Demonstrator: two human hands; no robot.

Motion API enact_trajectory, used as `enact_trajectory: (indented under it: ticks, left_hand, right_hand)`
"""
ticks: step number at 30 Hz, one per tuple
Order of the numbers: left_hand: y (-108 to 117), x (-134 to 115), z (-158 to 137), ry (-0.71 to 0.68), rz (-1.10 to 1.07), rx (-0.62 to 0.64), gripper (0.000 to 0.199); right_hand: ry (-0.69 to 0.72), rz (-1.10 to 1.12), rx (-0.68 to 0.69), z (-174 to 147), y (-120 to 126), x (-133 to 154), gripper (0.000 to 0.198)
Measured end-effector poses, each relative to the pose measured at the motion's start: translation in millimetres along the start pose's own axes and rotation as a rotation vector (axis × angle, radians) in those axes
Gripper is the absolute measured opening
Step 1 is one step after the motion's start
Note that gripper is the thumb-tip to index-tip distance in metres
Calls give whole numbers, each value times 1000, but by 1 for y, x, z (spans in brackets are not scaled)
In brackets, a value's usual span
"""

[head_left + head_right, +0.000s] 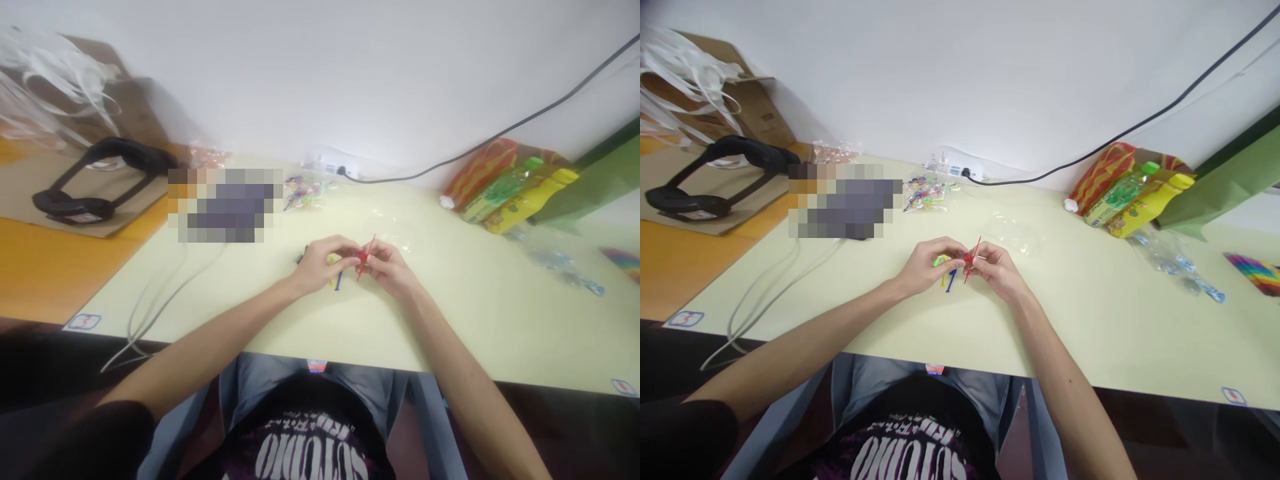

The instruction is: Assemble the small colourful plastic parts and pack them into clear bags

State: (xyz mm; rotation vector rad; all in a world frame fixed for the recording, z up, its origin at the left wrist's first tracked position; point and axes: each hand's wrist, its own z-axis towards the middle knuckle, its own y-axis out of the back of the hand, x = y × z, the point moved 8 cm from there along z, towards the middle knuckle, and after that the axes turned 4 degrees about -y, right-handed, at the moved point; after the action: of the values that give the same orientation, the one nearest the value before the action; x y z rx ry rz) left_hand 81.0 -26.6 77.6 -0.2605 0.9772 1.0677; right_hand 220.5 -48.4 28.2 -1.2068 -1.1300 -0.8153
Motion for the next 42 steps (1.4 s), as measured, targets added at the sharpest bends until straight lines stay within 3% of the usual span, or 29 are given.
enact_trajectory:
  ticks: [30, 42]
  left_hand:
    - [3, -2, 0, -13, 15, -5, 20]
    - [3, 5, -2, 38, 19, 1, 19]
  right_hand:
    - [-37, 54, 58, -1, -11, -5, 38]
    - [83, -8, 28, -1, -11, 3, 34]
